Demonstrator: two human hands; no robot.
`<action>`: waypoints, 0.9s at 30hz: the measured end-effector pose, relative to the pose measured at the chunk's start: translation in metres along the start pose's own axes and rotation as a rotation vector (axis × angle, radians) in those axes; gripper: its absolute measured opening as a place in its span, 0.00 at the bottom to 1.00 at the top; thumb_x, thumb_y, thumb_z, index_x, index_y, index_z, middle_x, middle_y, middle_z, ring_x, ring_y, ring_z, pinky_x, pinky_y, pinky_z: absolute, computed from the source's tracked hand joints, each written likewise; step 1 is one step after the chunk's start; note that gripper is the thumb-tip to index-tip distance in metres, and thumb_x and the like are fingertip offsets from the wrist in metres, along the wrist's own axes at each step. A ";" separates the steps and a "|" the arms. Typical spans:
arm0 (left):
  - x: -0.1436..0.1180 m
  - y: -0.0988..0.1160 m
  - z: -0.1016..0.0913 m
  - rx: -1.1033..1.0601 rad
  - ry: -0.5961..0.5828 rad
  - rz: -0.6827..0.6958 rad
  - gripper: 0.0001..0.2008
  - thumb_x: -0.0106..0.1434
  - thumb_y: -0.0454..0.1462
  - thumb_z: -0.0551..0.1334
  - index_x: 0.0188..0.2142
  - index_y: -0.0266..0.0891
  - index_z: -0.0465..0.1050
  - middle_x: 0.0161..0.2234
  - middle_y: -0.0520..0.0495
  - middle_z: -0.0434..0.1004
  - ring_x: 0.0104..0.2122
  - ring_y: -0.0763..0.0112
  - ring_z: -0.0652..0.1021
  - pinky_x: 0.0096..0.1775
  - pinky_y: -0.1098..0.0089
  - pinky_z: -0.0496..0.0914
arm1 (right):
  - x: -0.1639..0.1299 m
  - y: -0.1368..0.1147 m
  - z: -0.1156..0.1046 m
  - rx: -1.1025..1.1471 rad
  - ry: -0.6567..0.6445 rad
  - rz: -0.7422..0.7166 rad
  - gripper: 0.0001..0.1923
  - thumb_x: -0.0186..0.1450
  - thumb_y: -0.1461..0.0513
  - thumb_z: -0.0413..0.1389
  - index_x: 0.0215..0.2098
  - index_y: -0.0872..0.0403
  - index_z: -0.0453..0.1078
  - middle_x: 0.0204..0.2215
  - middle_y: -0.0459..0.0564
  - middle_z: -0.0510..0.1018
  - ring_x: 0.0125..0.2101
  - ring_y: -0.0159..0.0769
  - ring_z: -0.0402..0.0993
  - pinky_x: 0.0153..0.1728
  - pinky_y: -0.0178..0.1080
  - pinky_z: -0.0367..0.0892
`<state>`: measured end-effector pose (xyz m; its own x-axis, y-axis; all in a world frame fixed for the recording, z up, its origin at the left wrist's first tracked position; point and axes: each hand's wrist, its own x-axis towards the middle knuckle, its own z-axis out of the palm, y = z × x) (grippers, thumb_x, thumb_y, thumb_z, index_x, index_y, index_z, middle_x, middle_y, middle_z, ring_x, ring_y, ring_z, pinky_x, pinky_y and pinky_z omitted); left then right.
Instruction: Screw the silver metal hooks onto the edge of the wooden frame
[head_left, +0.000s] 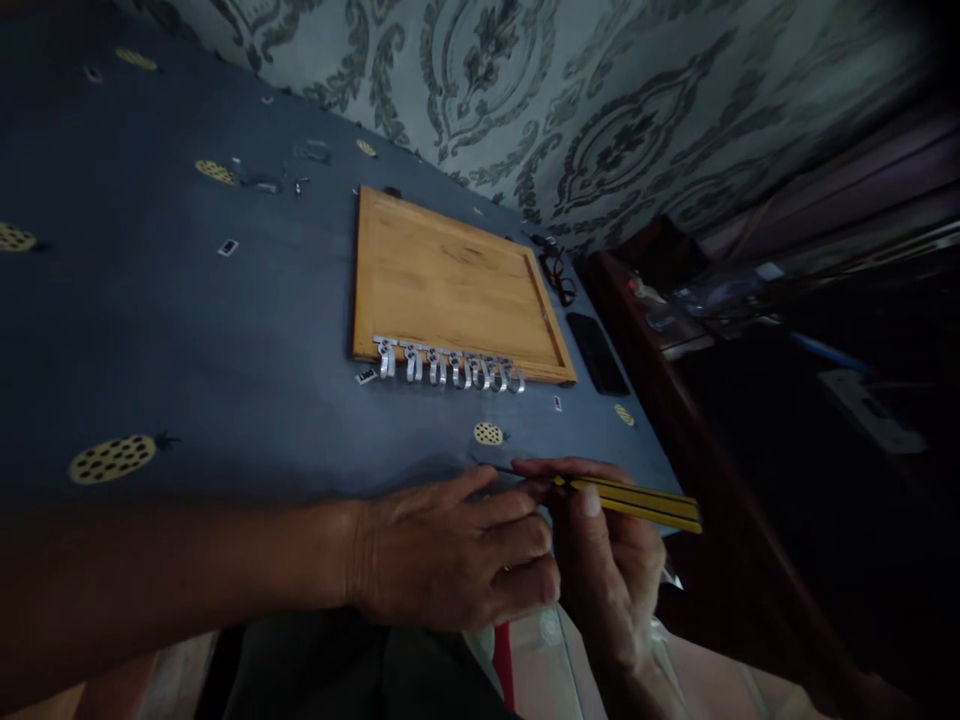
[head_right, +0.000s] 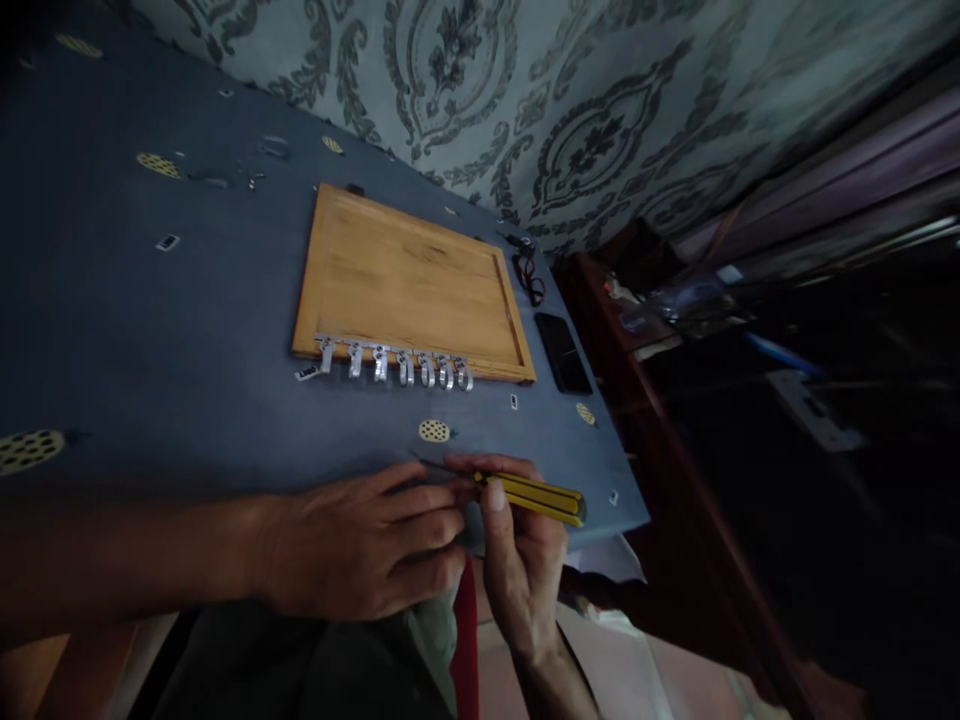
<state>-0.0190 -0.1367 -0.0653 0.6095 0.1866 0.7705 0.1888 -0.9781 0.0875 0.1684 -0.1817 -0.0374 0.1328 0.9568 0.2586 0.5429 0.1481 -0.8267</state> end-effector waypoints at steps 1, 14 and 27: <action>0.000 0.000 0.000 0.001 -0.008 -0.001 0.05 0.70 0.35 0.57 0.41 0.37 0.71 0.43 0.46 0.79 0.46 0.65 0.78 0.48 0.61 0.73 | -0.001 0.000 -0.001 -0.032 0.005 -0.017 0.15 0.73 0.52 0.50 0.42 0.51 0.75 0.41 0.52 0.81 0.39 0.40 0.79 0.41 0.42 0.74; -0.003 -0.001 0.002 -0.022 -0.073 0.017 0.06 0.70 0.35 0.56 0.41 0.35 0.69 0.41 0.45 0.76 0.42 0.63 0.76 0.45 0.60 0.70 | 0.010 0.001 -0.004 -0.031 0.158 -0.003 0.10 0.68 0.54 0.59 0.40 0.52 0.74 0.36 0.49 0.82 0.25 0.32 0.74 0.30 0.39 0.71; -0.002 -0.001 0.001 -0.071 -0.264 -0.048 0.02 0.68 0.33 0.58 0.40 0.35 0.68 0.37 0.48 0.74 0.39 0.67 0.73 0.43 0.65 0.69 | 0.094 -0.002 -0.016 0.212 0.330 -0.264 0.15 0.69 0.50 0.57 0.35 0.53 0.70 0.31 0.47 0.79 0.21 0.30 0.72 0.25 0.38 0.69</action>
<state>-0.0190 -0.1359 -0.0675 0.7823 0.2411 0.5743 0.1734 -0.9699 0.1711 0.1933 -0.0964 -0.0036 0.2885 0.7541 0.5900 0.4167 0.4559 -0.7865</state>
